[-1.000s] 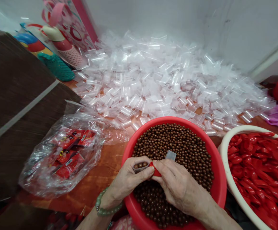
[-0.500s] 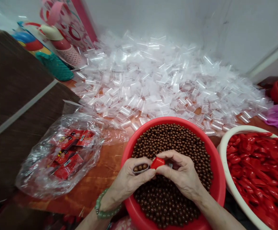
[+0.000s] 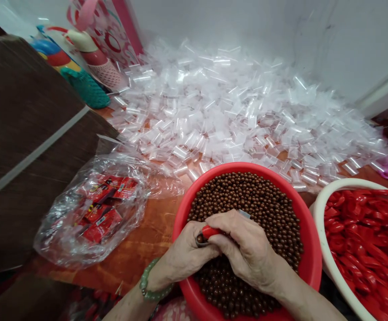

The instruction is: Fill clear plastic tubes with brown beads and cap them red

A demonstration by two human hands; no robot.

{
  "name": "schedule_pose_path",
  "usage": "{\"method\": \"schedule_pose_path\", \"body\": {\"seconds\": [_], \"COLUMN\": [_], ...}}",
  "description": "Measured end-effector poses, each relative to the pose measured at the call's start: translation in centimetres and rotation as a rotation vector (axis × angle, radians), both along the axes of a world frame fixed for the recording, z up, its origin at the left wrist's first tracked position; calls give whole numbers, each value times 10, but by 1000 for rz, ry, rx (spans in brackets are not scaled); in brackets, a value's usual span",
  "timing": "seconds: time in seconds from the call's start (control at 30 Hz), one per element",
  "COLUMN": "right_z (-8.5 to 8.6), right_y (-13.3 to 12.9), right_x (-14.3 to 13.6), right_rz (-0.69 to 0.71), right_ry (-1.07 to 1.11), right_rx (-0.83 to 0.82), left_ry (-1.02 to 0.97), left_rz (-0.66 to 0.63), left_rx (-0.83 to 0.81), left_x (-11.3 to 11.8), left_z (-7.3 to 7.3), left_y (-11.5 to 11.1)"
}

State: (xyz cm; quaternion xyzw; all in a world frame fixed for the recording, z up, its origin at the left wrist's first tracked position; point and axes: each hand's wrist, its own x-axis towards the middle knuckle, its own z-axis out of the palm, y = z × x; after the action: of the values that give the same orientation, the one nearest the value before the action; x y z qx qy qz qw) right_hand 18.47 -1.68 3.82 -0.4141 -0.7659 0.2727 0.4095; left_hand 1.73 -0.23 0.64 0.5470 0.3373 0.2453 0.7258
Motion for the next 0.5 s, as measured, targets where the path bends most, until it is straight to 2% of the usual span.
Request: {"method": "schedule_pose_path", "body": {"seconds": [0.13,0.23,0.5], "right_z": [0,1,7], "right_y": [0,1,1], "right_x": [0,2,4], "right_rz": [92,145,126], "right_ry": [-20,-35,-80], "right_rx": [48,39,-63], "left_ry": [-3,7,-10], "left_rz": [-17,-30,-66], "left_rx": [25,33,-29], "left_x": [-1,-3,-1], "left_z": [-4,-1,0], "left_y": [-1,0,1]}}
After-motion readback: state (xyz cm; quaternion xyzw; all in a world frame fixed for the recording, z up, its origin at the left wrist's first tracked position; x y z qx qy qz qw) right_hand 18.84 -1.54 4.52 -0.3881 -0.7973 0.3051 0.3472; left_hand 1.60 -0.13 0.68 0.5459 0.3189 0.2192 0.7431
